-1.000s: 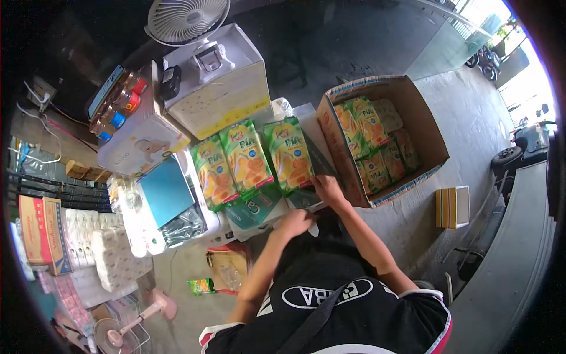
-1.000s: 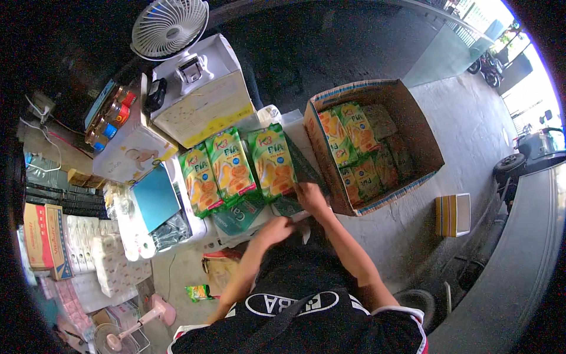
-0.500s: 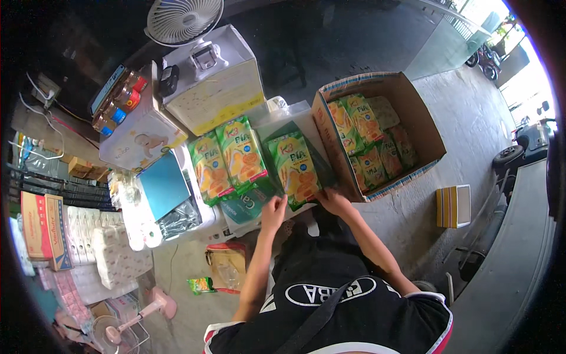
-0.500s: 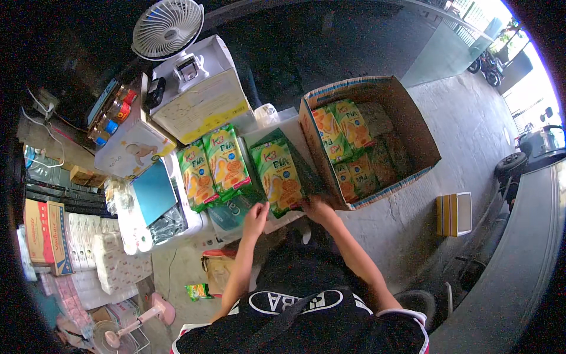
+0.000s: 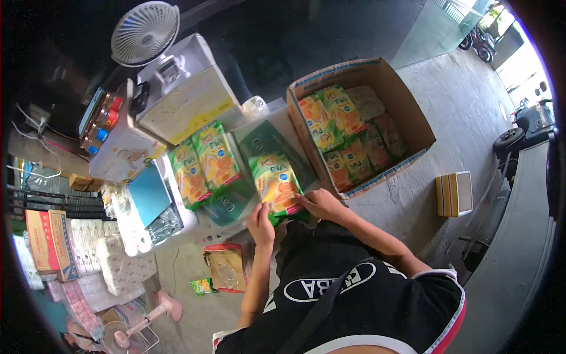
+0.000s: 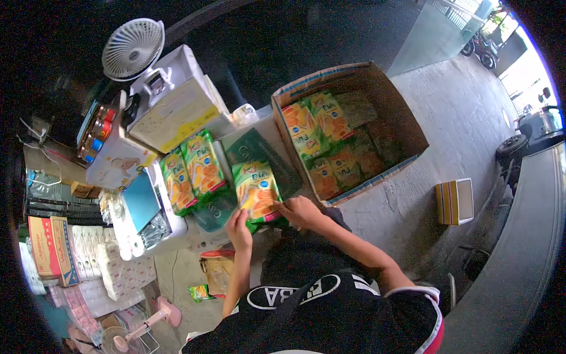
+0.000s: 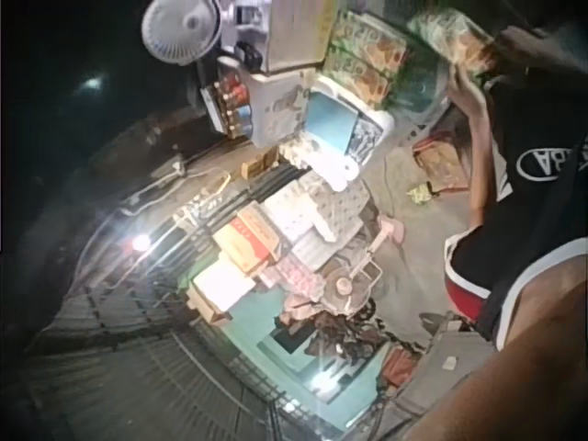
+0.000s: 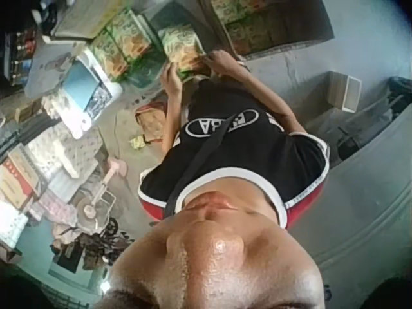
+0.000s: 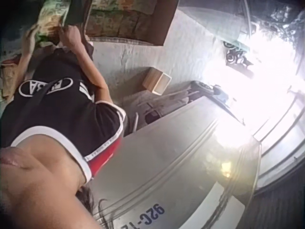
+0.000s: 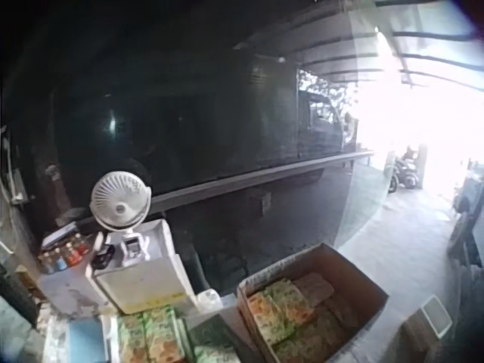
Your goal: The person repeatedly picks up small rectangular packages from a large cardboard box and stacks them on a nearby surface. The person handles the items one by one, arranging them in neat rows. The task involves continuous pick-and-place motions to transfer the inventory from the box to the display area.
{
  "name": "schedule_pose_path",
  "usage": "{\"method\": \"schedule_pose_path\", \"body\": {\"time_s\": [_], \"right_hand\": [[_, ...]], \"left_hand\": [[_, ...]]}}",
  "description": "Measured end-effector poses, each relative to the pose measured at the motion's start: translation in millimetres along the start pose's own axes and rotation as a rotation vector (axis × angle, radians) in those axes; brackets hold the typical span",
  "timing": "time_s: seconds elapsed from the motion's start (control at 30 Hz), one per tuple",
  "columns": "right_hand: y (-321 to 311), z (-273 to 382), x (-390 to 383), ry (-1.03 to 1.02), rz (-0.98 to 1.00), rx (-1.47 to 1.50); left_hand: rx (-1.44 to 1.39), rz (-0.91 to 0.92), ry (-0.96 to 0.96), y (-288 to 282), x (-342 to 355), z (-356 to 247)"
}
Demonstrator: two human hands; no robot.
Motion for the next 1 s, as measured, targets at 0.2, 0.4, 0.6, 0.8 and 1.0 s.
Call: {"method": "schedule_pose_path", "body": {"time_s": [0.2, 0.4, 0.6, 0.8, 1.0], "right_hand": [[-84.9, -27.5, -23.4, -0.063, 0.073, 0.650], [-175.4, -57.2, -30.1, -0.108, 0.044, 0.780], [-234.8, -162.1, -53.2, 0.046, -0.216, 0.681], [-327.8, -246.8, -43.5, 0.131, -0.677, -0.073], [-363.3, -225.3, -1.1, 0.106, -0.508, -0.372]], "left_hand": [[-0.027, -0.063, 0.219, 71.5, -40.4, -139.7], [0.299, 0.229, 0.693, 191.0, -45.4, -199.0], [0.205, 0.517, 0.532, 291.3, -24.8, -192.7], [0.203, 0.706, 0.267, 400.2, 30.9, -95.5], [0.592, 0.667, 0.116, 390.4, 34.2, 65.0]]}}
Point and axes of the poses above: each hand's wrist, its own x-axis towards the middle knuckle, its own y-axis out of the palm, z = x × y, the point moved 9 cm from there along x, towards the middle knuckle, and after that the axes turned 2 degrees about x, right-handed, at the moved point
